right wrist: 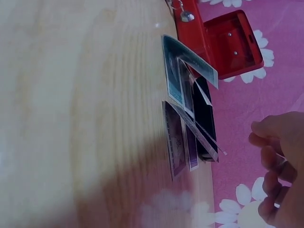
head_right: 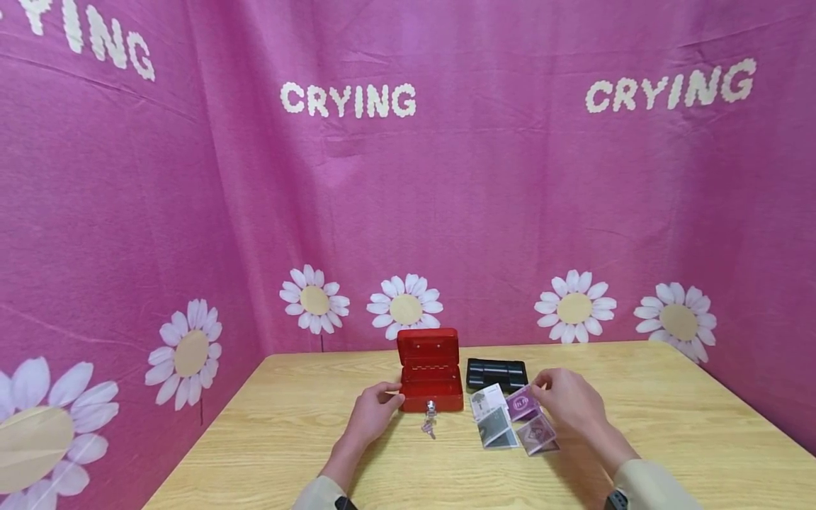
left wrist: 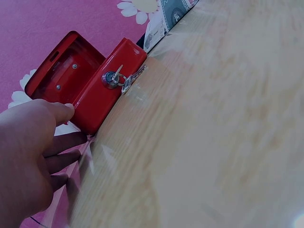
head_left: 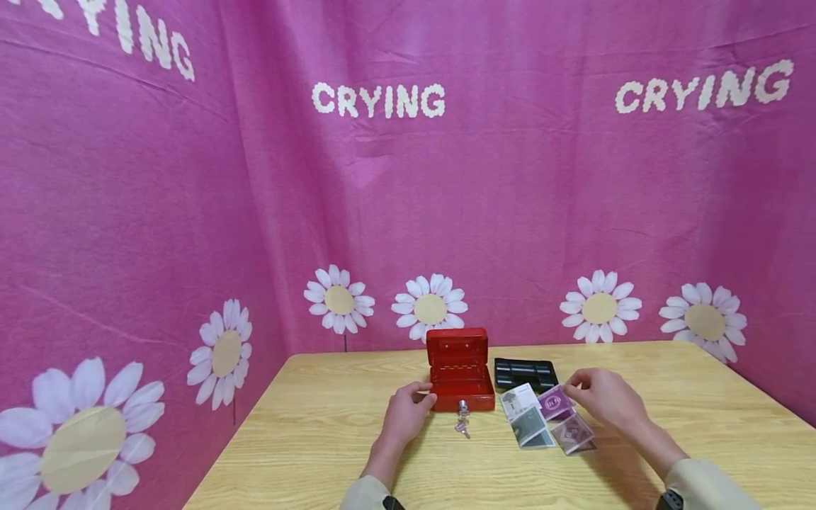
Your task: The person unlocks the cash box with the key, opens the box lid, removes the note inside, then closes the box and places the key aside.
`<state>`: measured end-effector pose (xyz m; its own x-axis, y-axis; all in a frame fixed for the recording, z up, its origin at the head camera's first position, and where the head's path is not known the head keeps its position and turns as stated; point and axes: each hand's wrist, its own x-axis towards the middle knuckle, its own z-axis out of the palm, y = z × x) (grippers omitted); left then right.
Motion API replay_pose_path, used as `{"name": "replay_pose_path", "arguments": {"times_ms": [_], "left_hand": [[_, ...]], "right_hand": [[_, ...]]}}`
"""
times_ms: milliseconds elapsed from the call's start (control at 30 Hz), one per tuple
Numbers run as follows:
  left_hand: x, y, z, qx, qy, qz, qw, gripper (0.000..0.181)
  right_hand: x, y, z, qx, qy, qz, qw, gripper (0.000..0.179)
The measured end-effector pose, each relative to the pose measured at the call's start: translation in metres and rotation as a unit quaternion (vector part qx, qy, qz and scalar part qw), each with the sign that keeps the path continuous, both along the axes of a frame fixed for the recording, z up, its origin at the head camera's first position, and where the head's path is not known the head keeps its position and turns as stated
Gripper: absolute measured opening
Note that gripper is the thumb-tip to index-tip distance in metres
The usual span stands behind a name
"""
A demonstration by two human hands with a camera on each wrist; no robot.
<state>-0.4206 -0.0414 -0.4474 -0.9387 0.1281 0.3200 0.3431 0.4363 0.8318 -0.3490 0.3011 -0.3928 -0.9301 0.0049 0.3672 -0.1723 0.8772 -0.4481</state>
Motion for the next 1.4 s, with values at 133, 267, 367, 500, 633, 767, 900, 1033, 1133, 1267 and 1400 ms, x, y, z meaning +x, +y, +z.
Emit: {"name": "replay_pose_path", "arguments": {"times_ms": [133, 267, 367, 500, 633, 767, 900, 1033, 1133, 1267, 1400], "left_hand": [[0.001, 0.0, 0.0, 0.001, -0.005, -0.001, 1.0, 0.03], [0.002, 0.0, 0.0, -0.003, -0.009, 0.003, 1.0, 0.03], [0.002, 0.0, 0.0, -0.006, -0.013, 0.007, 0.9999, 0.03], [0.001, -0.001, 0.0, -0.005, -0.018, 0.01, 0.9998, 0.03], [-0.001, -0.002, -0.001, -0.002, -0.015, 0.008, 0.9999, 0.03], [-0.002, -0.002, -0.002, -0.005, -0.01, 0.01, 0.9999, 0.029], [-0.002, -0.002, -0.001, -0.01, -0.009, 0.017, 0.9998, 0.028], [-0.002, -0.001, -0.001, -0.006, -0.013, 0.015, 0.9998, 0.028], [-0.002, 0.0, -0.001, -0.004, -0.018, 0.014, 0.9997, 0.028], [-0.002, 0.001, 0.0, -0.004, -0.021, 0.019, 0.9996, 0.027], [-0.003, 0.001, 0.0, -0.003, -0.025, 0.021, 0.9995, 0.027]], "right_hand": [[-0.008, 0.001, -0.001, -0.01, 0.003, 0.009, 0.9999, 0.017], [-0.016, 0.004, -0.003, -0.013, 0.0, 0.013, 0.9998, 0.019], [-0.021, 0.006, -0.005, -0.016, 0.0, 0.014, 0.9998, 0.02], [-0.027, 0.008, -0.006, -0.023, 0.001, 0.015, 0.9996, 0.021], [-0.032, 0.007, -0.003, -0.027, 0.0, 0.02, 0.9994, 0.021], [-0.037, 0.005, 0.0, -0.026, -0.004, 0.029, 0.9993, 0.022], [-0.044, 0.005, 0.001, -0.027, -0.015, 0.032, 0.999, 0.023], [-0.048, 0.007, 0.0, -0.035, -0.032, 0.033, 0.9983, 0.025], [-0.05, 0.009, -0.003, -0.041, -0.04, 0.035, 0.9977, 0.024], [-0.055, 0.01, -0.005, -0.047, -0.038, 0.044, 0.9972, 0.024], [-0.06, 0.013, -0.006, -0.049, -0.034, 0.05, 0.997, 0.024]]}}
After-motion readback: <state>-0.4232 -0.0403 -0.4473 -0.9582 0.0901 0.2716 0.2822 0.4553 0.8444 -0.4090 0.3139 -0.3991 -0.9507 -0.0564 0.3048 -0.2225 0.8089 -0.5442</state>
